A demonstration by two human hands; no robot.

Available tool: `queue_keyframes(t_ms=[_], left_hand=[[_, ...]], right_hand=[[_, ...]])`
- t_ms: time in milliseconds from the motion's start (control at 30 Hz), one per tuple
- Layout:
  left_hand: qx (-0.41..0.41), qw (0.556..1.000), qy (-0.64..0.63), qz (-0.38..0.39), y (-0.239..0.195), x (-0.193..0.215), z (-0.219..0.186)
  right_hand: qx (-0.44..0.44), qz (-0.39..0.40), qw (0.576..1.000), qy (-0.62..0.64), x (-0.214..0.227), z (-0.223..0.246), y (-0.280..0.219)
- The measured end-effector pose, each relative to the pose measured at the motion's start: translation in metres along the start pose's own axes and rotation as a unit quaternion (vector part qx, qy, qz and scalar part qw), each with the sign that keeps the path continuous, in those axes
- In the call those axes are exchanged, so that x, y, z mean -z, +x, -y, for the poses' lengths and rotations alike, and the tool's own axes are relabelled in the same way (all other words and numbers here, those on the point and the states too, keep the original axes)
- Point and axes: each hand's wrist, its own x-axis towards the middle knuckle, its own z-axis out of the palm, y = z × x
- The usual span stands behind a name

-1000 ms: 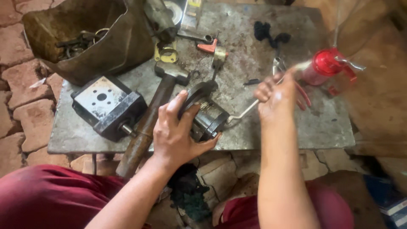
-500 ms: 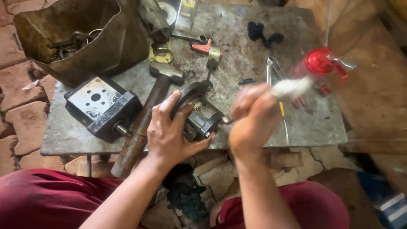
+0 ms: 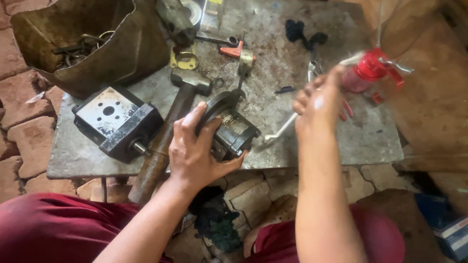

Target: The person assembles a mechanical housing by placing a valve plate onto the body and then using a specialized T-handle tool and a wrench to tighten internal fasteners.

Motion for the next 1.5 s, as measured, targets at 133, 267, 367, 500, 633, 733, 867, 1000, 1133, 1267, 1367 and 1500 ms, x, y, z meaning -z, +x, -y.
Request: queue_keyframes(t_ms=[133, 267, 367, 500, 633, 733, 867, 1000, 1133, 1267, 1367, 1500], left_hand=[[-0.002, 1.0, -0.016, -0.006, -0.001, 0.001, 0.0], [0.0, 1.0, -0.026, -0.011, 0.0, 0.003, -0.001], [0.003, 0.999, -0.036, -0.012, 0.0, 0.003, 0.0], [0.001, 0.999, -0.032, 0.009, 0.002, 0.004, 0.002], [0.008, 0.999, -0.054, 0.006, 0.002, 0.005, 0.003], [0.001, 0.999, -0.041, 0.012, 0.0, 0.004, 0.004], [0.004, 0.999, -0.049, 0.011, -0.004, 0.001, 0.005], [-0.012, 0.999, -0.031, 0.014, 0.001, 0.003, 0.005], [0.001, 0.999, -0.036, -0.013, 0.01, 0.011, -0.003], [0.002, 0.999, -0.035, -0.013, 0.004, 0.011, -0.001], [-0.003, 0.999, -0.04, -0.012, 0.006, 0.004, -0.001], [-0.003, 0.999, -0.034, -0.005, 0.007, 0.006, 0.0]], right_hand=[[0.191, 0.102, 0.976, -0.018, -0.03, 0.008, -0.078], [0.333, 0.224, 0.912, -0.086, -0.052, -0.005, -0.136], [0.352, 0.277, 0.889, -0.099, -0.053, -0.017, -0.151], [0.45, 0.304, 0.82, -0.181, -0.059, -0.022, -0.163], [0.431, 0.285, 0.832, -0.202, -0.059, -0.014, -0.165], [0.327, 0.198, 0.917, -0.113, -0.043, -0.003, -0.129], [0.094, 0.017, 0.995, -0.024, -0.013, 0.008, -0.043], [-0.07, -0.055, 0.995, 0.033, -0.004, 0.001, -0.006], [0.002, -0.042, 0.999, 0.007, -0.015, 0.016, -0.031], [0.15, 0.062, 0.987, -0.006, -0.02, 0.012, -0.079], [0.291, 0.131, 0.947, -0.029, -0.034, 0.007, -0.108], [0.398, 0.224, 0.883, -0.107, -0.057, -0.008, -0.142]])
